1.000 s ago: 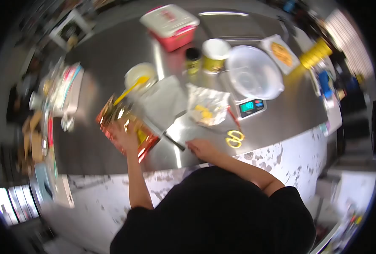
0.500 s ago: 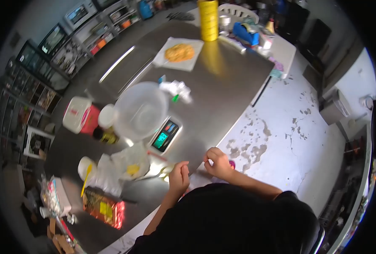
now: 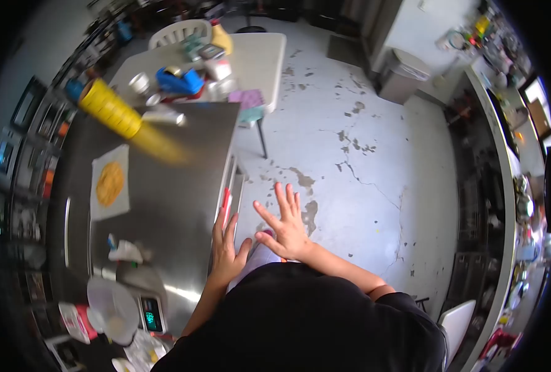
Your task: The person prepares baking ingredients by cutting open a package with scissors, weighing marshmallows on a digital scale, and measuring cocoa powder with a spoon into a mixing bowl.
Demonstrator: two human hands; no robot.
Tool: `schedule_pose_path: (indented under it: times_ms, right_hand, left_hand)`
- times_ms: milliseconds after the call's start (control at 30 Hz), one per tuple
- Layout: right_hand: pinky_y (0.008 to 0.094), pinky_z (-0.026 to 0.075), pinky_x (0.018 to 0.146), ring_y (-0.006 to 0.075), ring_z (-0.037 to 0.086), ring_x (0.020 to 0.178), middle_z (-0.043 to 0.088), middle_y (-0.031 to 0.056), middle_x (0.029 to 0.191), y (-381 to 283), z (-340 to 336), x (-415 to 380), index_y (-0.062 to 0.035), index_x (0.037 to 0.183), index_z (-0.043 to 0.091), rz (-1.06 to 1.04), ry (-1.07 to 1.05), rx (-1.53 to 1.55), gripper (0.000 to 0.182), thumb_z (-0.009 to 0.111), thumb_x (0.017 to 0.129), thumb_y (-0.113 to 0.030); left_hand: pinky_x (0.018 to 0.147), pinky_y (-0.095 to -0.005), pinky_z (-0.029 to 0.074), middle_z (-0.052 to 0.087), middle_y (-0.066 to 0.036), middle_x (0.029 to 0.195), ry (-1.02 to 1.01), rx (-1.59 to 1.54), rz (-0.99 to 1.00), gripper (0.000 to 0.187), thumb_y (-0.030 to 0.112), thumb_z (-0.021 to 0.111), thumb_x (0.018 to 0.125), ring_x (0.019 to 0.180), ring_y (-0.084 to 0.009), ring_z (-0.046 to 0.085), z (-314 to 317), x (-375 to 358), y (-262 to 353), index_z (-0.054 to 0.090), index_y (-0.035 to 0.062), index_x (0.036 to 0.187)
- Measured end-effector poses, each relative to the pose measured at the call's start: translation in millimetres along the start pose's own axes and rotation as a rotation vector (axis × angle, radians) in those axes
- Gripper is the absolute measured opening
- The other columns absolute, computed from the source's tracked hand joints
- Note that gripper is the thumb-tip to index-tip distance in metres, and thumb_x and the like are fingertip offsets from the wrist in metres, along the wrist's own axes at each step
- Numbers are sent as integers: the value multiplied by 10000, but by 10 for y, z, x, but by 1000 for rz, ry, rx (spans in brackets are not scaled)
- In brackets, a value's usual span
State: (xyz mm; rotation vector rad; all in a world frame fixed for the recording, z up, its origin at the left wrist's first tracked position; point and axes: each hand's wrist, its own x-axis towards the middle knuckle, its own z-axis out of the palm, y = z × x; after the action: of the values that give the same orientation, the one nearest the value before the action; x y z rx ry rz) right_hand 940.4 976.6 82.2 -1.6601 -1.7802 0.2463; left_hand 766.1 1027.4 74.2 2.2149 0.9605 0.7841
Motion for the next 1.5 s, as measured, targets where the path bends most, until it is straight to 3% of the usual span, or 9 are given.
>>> schedule_pose_path:
  times_ms: [233, 333, 600, 800, 967, 1100, 1300, 1400, 1500]
  right_hand:
    - [604, 51, 965, 447, 33, 1273, 76, 223, 1398, 1687, -444, 828, -250, 1296, 361, 214, 99, -156, 544, 472, 805, -457]
    - [595, 43, 971, 441, -1, 1277, 53, 204, 1408, 2364, -840, 1350, -244, 1308, 344, 430, 74, -301, 549, 453, 816, -464]
    - [536, -21, 1001, 381, -37, 1299, 36, 187, 1416, 3527, -1911, 2674, -175, 1306, 351, 645, 303, -358, 557, 481, 817, -407]
    - [539, -9, 1001, 385, -40, 1297, 30, 168, 1422, 5003, -2103, 3323, -166, 1325, 311, 857, 299, -377, 563, 429, 837, -421]
    - [539, -3, 1002, 387, -33, 1297, 28, 163, 1423, 6283, -2756, 4738, -161, 1336, 284, 681, 203, -418, 573, 390, 849, -445]
    - [545, 4, 999, 388, -30, 1296, 17, 166, 1423, 6848, -3105, 6383, -156, 1328, 302, 357, 125, -325, 567, 408, 845, -432]
    - [587, 19, 974, 445, -15, 1277, 24, 232, 1401, 7014, -2455, 8458, -168, 1307, 344, -253, -95, -112, 580, 519, 796, -379]
    - [609, 35, 960, 470, 13, 1265, 33, 246, 1394, 7099, -1945, 9201, -204, 1304, 349, -394, -177, -49, 574, 527, 791, -393]
    - [582, 18, 976, 469, -40, 1266, -10, 263, 1389, 7243, -1790, 9940, -172, 1308, 341, -363, -363, -24, 600, 547, 780, -369]
  left_hand:
    - [997, -547, 93, 85, -219, 1393, -317, -89, 114, 624, 339, 531, 799, 1279, -411, 88, 984, 1990, -281, 288, 97, 1320]
    - [968, -602, 75, 58, -204, 1401, -417, -20, 207, 635, 411, 505, 806, 1276, -436, 34, 1363, 3058, -274, 269, 154, 1337]
    - [946, -628, 73, 71, -218, 1395, -513, -100, 544, 652, 474, 462, 811, 1268, -450, 55, 2014, 5780, 156, 249, 168, 1347]
    - [922, -662, 87, 30, -220, 1395, -442, -62, 587, 699, 484, 500, 789, 1259, -467, 49, 2811, 7332, 168, 189, 227, 1360]
    - [926, -658, 84, 3, -223, 1397, -364, 34, 395, 705, 455, 524, 785, 1257, -474, 32, 3127, 8521, -51, 194, 217, 1360]
    - [926, -656, 73, 33, -246, 1387, -231, 113, 193, 679, 433, 523, 787, 1254, -483, 26, 2966, 9366, -418, 244, 168, 1346]
    - [930, -652, 70, 63, -242, 1387, 96, 178, -251, 693, 417, 534, 780, 1254, -481, 42, 2822, 10101, -1455, 245, 134, 1343]
    - [944, -635, 57, 85, -245, 1383, 238, 138, -509, 702, 426, 523, 788, 1257, -477, 40, 2881, 10522, -1991, 224, 128, 1348]
    - [951, -627, 45, 78, -247, 1384, 231, 204, -485, 707, 438, 517, 789, 1260, -473, 27, 2651, 11313, -2221, 220, 128, 1350]
